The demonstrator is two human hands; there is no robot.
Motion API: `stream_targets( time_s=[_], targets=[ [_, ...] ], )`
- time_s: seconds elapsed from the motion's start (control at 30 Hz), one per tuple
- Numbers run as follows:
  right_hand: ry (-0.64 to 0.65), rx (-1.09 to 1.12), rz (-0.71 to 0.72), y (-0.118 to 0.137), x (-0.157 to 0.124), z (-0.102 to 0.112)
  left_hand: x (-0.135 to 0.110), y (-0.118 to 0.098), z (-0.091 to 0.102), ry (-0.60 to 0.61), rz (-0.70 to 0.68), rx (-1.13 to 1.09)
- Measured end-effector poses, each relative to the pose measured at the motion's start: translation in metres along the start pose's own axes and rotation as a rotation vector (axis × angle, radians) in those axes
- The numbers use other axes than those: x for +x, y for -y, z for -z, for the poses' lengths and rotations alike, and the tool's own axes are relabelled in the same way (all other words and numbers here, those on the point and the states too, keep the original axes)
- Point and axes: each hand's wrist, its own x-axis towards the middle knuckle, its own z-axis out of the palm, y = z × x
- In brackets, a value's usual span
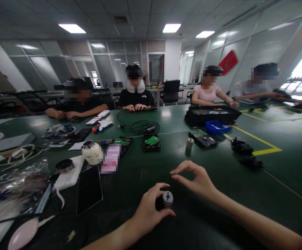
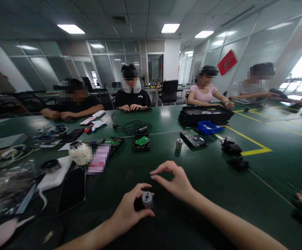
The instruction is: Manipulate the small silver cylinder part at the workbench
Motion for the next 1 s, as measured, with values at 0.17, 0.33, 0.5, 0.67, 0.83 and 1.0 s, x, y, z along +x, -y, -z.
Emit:
stream_targets(
  time_s=[0.17,0.33,0.5,0.67,0.83,1.0],
  targets=[
    [-0.024,-0.121,-0.203,-0.059,0.016,0.025,-0.001,0.001,0.000,0.021,0.036,-0.023],
    [0.045,-0.145,-0.239,-0.092,0.009,0.026,-0.001,0.003,0.002,0.035,0.045,-0.027],
    [0.061,-0.141,-0.241,-0.090,0.009,0.027,0.000,0.001,0.003,0.032,0.036,-0.021],
    [0.016,-0.095,-0.241,-0.060,0.007,0.015,0.000,0.001,0.002,0.026,0.025,-0.016],
    [0.118,0.099,-0.151,-0.002,-0.011,-0.013,0.001,0.001,0.001,-0.001,0.005,0.022],
    [0.197,0.067,-0.120,0.015,-0.020,-0.024,0.001,0.002,0.000,-0.004,-0.002,0.014]
  ],
)
